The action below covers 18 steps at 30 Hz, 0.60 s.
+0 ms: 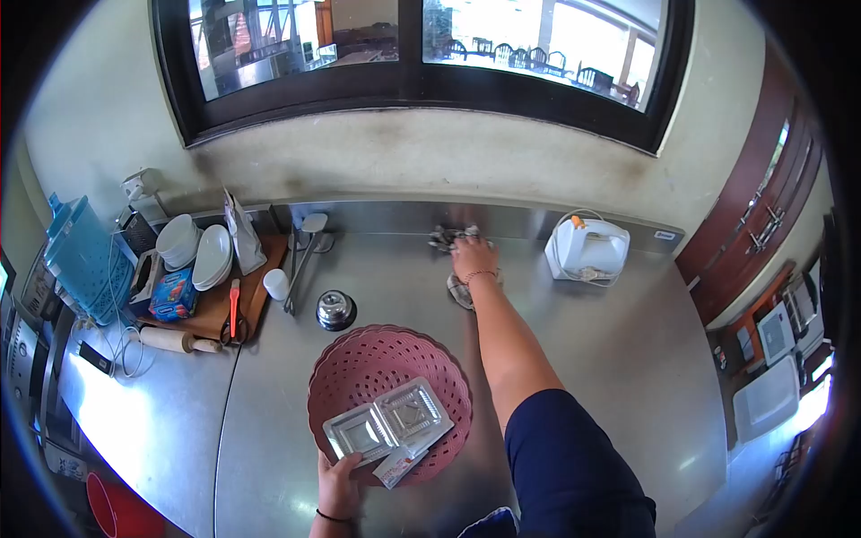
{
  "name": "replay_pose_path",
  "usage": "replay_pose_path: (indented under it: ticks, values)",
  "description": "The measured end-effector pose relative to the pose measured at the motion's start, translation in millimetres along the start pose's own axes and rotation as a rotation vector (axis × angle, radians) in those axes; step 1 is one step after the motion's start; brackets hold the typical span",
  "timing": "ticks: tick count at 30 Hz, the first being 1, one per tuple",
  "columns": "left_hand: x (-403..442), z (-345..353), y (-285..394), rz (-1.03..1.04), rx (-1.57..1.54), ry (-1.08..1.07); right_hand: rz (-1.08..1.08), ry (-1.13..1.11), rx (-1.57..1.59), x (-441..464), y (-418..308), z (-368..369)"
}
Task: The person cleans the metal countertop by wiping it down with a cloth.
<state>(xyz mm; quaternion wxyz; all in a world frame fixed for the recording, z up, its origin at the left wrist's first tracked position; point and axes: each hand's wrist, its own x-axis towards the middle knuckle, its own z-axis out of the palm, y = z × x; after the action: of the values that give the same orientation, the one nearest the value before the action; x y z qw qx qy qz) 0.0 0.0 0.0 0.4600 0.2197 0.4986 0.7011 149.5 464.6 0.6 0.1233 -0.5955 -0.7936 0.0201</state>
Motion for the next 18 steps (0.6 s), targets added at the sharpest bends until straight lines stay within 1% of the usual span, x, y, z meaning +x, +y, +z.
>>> replay_pose_path:
  ticks: [2, 3, 4, 5, 7, 9, 11, 13, 15, 17, 18]
  values:
    - [-8.2, 9.8, 13.8, -0.189, -0.16, 0.054, 0.129, 0.02, -0.045, -19.2, 32.2, 11.8]
    - [25.9, 8.2, 21.7, -0.025, -0.093, 0.013, 0.117, 0.126, 0.04, 7.2, 27.1, -7.3]
    - [16.9, 7.2, 11.4, 0.03, -0.069, 0.029, 0.105, 0.124, 0.05, -16.5, 43.2, -5.8]
    - [13.9, 10.8, 6.5, 0.034, -0.074, 0.039, 0.087, 0.127, 0.061, -39.9, 56.2, -6.1]
    - [8.2, 18.0, -3.5, 0.042, -0.086, 0.06, -0.037, 0.111, 0.056, -90.2, 83.3, -17.4]
    - [17.7, 25.6, -6.5, -0.031, -0.165, 0.044, -0.16, 0.133, 0.054, -150.1, 105.3, -39.2]
    - [28.7, 15.0, -15.8, -0.068, -0.134, -0.006, -0.229, 0.09, 0.067, -227.7, 110.4, -56.7]
    - [49.3, 32.4, -18.6, -0.114, -0.131, -0.036, -0.243, 0.045, 0.076, -290.0, 121.7, -80.0]
    - [76.1, 67.6, -18.6, -0.088, -0.152, -0.093, -0.195, 0.019, 0.135, -347.6, 126.9, -111.9]
    - [109.0, 98.0, -24.9, -0.041, -0.179, -0.148, -0.149, 0.044, 0.123, -394.8, 134.9, -122.0]
    - [123.3, 111.6, -25.9, -0.051, -0.158, -0.171, -0.129, 0.057, 0.118, -409.7, 138.1, -125.2]
